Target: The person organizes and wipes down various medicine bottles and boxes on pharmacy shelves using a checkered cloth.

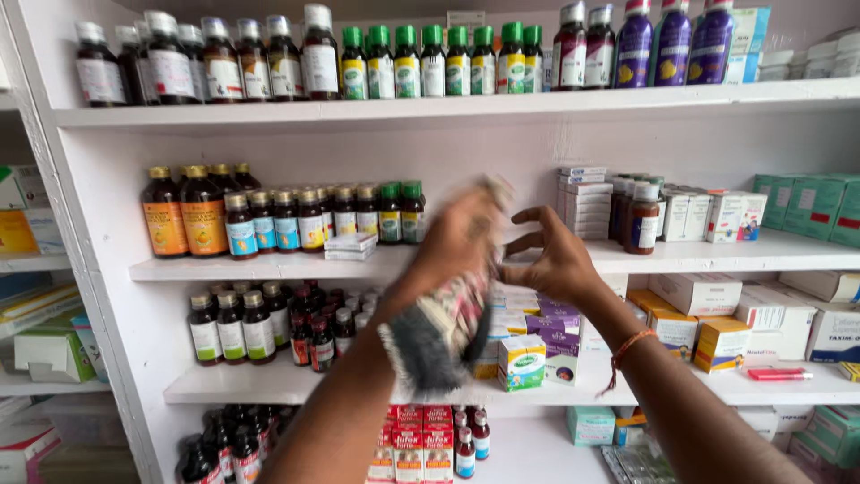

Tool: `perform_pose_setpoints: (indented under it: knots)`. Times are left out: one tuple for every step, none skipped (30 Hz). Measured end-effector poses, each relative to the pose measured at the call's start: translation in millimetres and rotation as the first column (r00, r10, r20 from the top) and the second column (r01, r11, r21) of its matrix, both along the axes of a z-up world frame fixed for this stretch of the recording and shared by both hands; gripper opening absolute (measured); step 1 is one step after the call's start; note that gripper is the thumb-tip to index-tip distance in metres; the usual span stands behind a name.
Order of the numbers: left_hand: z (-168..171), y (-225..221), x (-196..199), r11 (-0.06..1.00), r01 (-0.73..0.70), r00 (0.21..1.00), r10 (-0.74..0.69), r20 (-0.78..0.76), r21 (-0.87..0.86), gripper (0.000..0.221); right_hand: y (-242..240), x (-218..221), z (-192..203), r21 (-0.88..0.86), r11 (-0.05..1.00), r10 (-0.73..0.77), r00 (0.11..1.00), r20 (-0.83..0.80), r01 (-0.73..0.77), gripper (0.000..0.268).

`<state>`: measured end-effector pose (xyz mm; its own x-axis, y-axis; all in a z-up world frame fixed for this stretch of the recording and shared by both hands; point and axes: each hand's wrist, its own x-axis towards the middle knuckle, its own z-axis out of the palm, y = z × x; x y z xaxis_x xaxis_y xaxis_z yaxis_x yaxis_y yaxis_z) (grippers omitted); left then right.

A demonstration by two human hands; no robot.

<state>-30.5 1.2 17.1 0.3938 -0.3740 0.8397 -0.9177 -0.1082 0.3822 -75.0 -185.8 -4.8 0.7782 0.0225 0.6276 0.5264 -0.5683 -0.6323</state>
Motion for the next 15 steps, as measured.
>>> perform_pose_setpoints:
  knots:
    - [-10, -8, -7, 0.977, -0.16, 0.959, 0.12, 0.258, 0.143, 0.016, -3, 3, -3, -0.002, 1.0, -0.001, 1.0, 0.009, 0.001, 0.086]
    - [-16, -11, -13, 0.908, -0.346, 0.84, 0.187, 0.51, 0.237, 0.021, -6, 6, -5, -0.087, 0.993, -0.059, 0.986, 0.158, 0.074, 0.079]
    - [-13, -9, -14, 0.91, -0.345, 0.839, 0.188, 0.51, 0.232, 0.021, -10, 8, -7, -0.162, 0.974, -0.102, 0.948, 0.3, 0.156, 0.072]
    - [-10, -3, -14, 0.867, -0.33, 0.897, 0.166, 0.409, 0.372, 0.027, -11, 10, -7, -0.166, 0.973, -0.102, 0.948, 0.302, 0.158, 0.072]
    - [-8, 4, -14, 0.81, -0.29, 0.943, 0.149, 0.299, 0.51, 0.033, -11, 10, -8, -0.158, 0.978, -0.09, 0.956, 0.278, 0.138, 0.08]
    - [-9, 13, -13, 0.811, -0.285, 0.944, 0.145, 0.297, 0.511, 0.033, -10, 8, -8, -0.149, 0.982, -0.077, 0.964, 0.254, 0.118, 0.088]
    - [-9, 25, -12, 0.859, -0.216, 0.935, 0.046, 0.351, 0.464, 0.032, -9, 6, -7, -0.149, 0.982, -0.079, 0.964, 0.253, 0.119, 0.088]
    - [-11, 34, -11, 0.897, -0.139, 0.912, -0.049, 0.407, 0.42, 0.033, -7, 3, -5, -0.146, 0.984, -0.074, 0.976, 0.204, 0.105, 0.083]
    - [-11, 42, -10, 0.895, -0.142, 0.912, -0.048, 0.408, 0.422, 0.033, -5, 1, -3, -0.14, 0.986, -0.065, 0.986, 0.155, 0.088, 0.078]
    - [-13, 50, -9, 0.898, -0.231, 0.928, 0.088, 0.361, 0.374, 0.032, -4, 0, 1, -0.138, 0.987, -0.063, 0.986, 0.155, 0.085, 0.078]
    - [-17, 55, -9, 0.887, -0.323, 0.927, 0.226, 0.3, 0.33, 0.031, -3, 1, 2, -0.051, 0.999, 0.012, 0.998, 0.065, -0.009, 0.069]
    - [-23, 59, -10, 0.885, -0.327, 0.927, 0.231, 0.297, 0.331, 0.031, -1, 2, 0, 0.043, 0.995, 0.095, 0.995, -0.019, -0.094, 0.061]
    - [-25, 62, -10, 0.893, -0.374, 0.904, 0.291, 0.313, 0.251, 0.029, -2, 5, 0, 0.041, 0.994, 0.1, 0.995, -0.017, -0.099, 0.061]
    - [-28, 65, -12, 0.892, -0.419, 0.878, 0.351, 0.325, 0.169, 0.028, -3, 8, -1, 0.104, 0.991, 0.089, 0.996, -0.008, -0.087, 0.043]
    - [-29, 64, -13, 0.893, -0.419, 0.876, 0.351, 0.33, 0.164, 0.028, -7, 11, 0, 0.165, 0.984, 0.072, 0.997, 0.003, -0.071, 0.034]
